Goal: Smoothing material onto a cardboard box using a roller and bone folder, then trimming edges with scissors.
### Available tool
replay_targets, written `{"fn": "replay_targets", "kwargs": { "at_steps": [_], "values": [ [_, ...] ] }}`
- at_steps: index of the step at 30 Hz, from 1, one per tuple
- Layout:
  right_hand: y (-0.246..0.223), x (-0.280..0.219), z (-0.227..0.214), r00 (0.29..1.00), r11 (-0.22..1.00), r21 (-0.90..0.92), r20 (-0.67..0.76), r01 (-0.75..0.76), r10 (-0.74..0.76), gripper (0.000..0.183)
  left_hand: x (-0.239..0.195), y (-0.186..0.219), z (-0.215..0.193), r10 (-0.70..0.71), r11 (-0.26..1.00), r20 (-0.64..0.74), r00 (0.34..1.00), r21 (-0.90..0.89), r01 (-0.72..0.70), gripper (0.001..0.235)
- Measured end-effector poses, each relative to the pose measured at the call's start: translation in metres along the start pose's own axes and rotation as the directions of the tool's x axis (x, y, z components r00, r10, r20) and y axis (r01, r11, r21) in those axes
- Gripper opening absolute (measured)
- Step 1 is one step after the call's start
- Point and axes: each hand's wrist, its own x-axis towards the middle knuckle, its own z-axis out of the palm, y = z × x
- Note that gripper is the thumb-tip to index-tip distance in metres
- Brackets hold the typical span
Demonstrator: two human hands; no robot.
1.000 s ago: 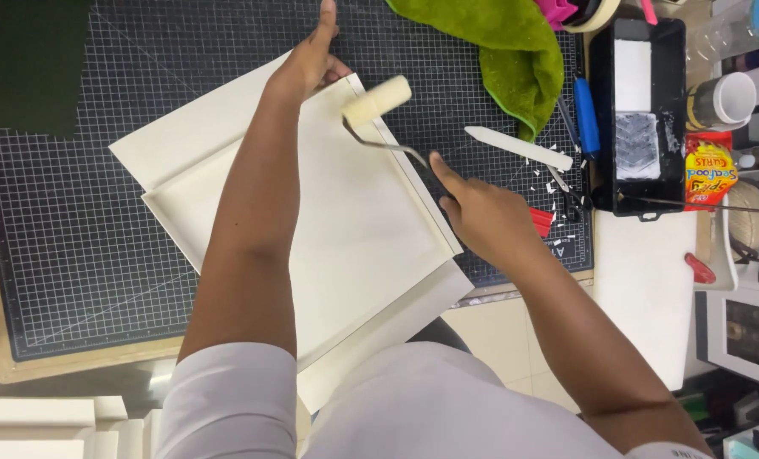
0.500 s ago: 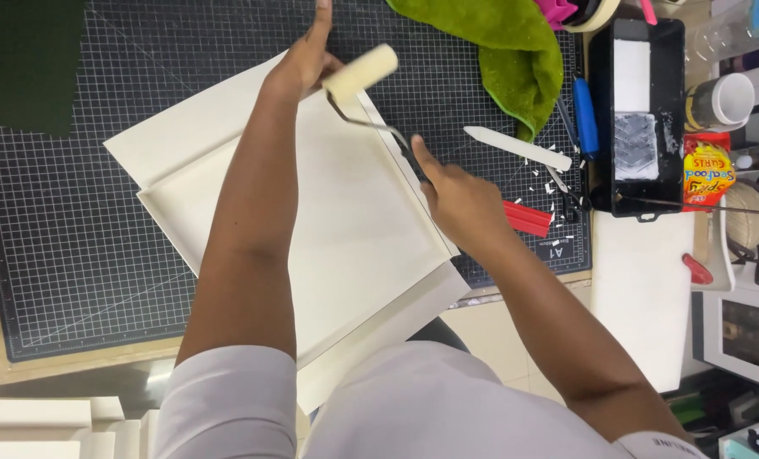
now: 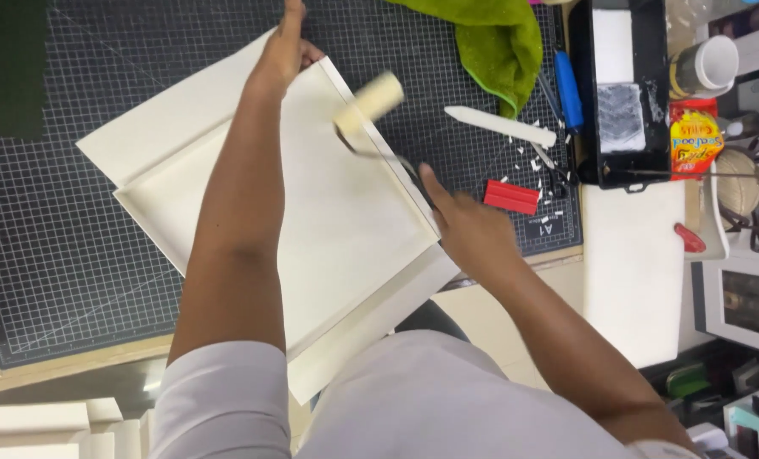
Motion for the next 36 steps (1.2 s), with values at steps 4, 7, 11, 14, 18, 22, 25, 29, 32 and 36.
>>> {"fn": "replay_targets", "kwargs": {
  "at_steps": [4,7,11,14,18,22,25,29,32,36],
  "values": [
    [0.003,0.0,0.026,0.974,0.992,-0.104,-0.21,0.07,-0.09,0.067,-0.028,0.025,0.004,-0.038,0.999,-0.032,0.999,0.032,0.039,0.105],
    [0.026,-0.063,0.035,0.997,0.998,-0.016,0.056,-0.054,0.055,0.07,-0.033,0.025,0.002,-0.023,1.0,-0.001,1.0,0.017,0.023,0.123],
    [0.061,-0.147,0.057,0.991,0.991,-0.026,0.022,-0.131,0.132,0.068,0.002,0.007,0.008,0.104,0.987,-0.093,0.99,0.136,-0.091,0.08],
    [0.064,-0.159,0.062,0.992,0.989,-0.08,-0.005,-0.123,0.123,0.067,-0.013,0.017,0.042,0.385,0.84,0.054,0.921,0.392,-0.374,0.076],
    [0.051,-0.115,0.08,0.981,0.998,-0.063,-0.192,-0.014,0.002,0.067,-0.05,0.027,0.088,0.227,0.435,0.521,0.823,0.702,-0.564,0.09],
    [0.038,-0.091,0.071,0.98,0.994,-0.103,-0.196,-0.046,0.025,0.065,-0.057,0.029,0.098,0.243,0.477,0.504,0.829,0.682,-0.554,0.085],
    [0.05,-0.125,0.06,0.995,0.991,0.087,0.004,-0.103,0.103,0.066,-0.066,0.032,0.089,0.225,0.517,0.472,0.852,0.684,-0.515,0.086],
    [0.073,-0.171,0.061,0.982,0.985,0.017,0.09,-0.17,0.168,0.066,-0.077,0.03,0.092,0.268,0.565,0.479,0.836,0.625,-0.539,0.085],
    [0.069,-0.155,0.063,0.988,0.99,-0.015,0.058,-0.14,0.14,0.067,-0.091,0.035,0.104,0.219,0.583,0.5,0.838,0.622,-0.523,0.085],
    [0.06,-0.12,0.071,0.987,0.999,0.027,-0.155,-0.039,0.043,0.063,-0.101,0.038,0.117,0.143,0.6,0.515,0.845,0.634,-0.488,0.079]
  ]
}}
